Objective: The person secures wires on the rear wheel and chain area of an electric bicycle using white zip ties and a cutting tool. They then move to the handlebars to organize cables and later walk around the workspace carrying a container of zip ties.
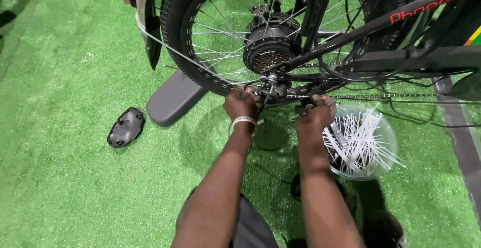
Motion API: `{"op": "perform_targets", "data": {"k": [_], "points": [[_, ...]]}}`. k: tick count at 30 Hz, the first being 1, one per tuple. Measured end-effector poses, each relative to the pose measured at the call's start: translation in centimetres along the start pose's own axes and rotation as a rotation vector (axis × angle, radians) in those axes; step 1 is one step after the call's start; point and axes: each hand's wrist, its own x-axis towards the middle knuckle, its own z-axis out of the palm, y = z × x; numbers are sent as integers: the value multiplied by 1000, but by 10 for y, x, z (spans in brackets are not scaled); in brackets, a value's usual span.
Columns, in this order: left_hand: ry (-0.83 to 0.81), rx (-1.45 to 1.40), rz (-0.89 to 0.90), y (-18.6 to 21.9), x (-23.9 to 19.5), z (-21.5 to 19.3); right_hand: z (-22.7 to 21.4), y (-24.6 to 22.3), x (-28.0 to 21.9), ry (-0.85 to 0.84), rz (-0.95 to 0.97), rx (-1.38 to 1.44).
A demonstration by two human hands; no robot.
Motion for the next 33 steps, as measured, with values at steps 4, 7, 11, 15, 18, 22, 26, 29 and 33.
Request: {"op": "perform_targets", "data": {"k": [4, 7, 11, 15, 18, 22, 26, 29, 33], "points": [[12, -53, -55, -1, -4, -1, -5, 7, -7, -57, 5, -7], [-62, -10, -12, 1, -7, -12, -5, 13, -28, -128, 52, -1], [-114, 108, 62, 11, -7, -30, 17, 15, -69, -260, -6, 43], [-161, 326, 222, 15, -3, -46, 21, 24, -63, -224, -108, 64], [-145, 384, 259, 17, -9, -52, 17, 11, -62, 31, -144, -12], [-166, 548, 341, 40, -23, -66, 8, -19, -24, 166, -172, 232], [-217, 795, 300, 69, -44, -79, 3, -53, 20, 84, -173, 177], [-184, 840, 328, 59, -39, -80, -3, -75, 66, 40, -207, 174], [-99, 817, 398, 38, -20, -75, -13, -105, 86, -36, -213, 139]]}}
